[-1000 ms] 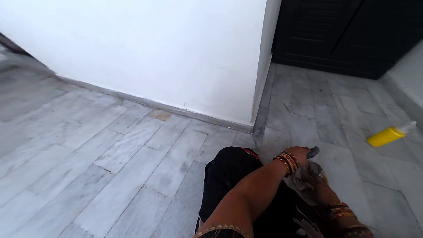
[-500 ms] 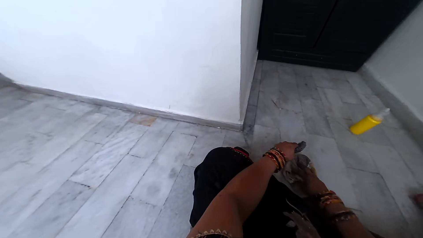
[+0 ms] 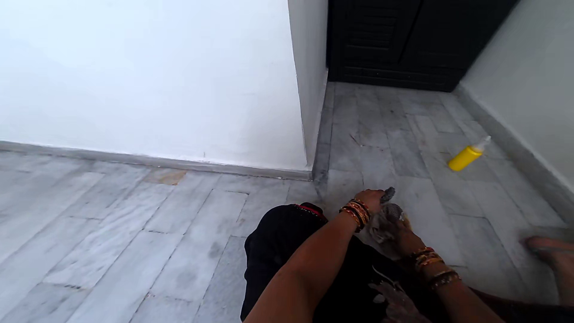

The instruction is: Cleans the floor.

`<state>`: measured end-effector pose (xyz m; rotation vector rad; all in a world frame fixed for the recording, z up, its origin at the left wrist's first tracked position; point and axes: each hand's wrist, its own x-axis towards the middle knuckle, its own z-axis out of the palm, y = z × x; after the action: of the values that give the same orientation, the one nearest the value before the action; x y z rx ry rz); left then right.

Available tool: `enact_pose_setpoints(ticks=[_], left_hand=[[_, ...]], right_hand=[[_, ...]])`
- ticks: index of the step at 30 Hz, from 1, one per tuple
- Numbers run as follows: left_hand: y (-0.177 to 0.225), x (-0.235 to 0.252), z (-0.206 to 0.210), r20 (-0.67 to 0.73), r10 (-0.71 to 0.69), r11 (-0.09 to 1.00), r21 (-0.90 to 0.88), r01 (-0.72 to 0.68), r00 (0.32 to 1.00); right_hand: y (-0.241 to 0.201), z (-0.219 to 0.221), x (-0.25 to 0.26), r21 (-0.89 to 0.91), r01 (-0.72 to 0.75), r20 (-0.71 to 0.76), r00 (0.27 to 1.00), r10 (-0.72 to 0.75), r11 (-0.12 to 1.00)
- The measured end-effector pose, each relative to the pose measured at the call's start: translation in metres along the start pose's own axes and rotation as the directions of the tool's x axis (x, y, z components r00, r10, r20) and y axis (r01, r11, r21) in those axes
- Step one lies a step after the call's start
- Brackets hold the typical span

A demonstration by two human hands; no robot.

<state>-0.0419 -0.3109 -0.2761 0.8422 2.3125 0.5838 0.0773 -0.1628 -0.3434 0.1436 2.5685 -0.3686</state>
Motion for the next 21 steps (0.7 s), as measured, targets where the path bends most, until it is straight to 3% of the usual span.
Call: enact_pose_setpoints(ticks=[21], left_hand=[[0.002,0.004,0.001,0.001,-0.001,0.999,0.036,0.001,1.000]], right_hand=[[-0.004,-0.008,-0.011,0.090,-0.011,0.014,1.000,0.010,0.996]])
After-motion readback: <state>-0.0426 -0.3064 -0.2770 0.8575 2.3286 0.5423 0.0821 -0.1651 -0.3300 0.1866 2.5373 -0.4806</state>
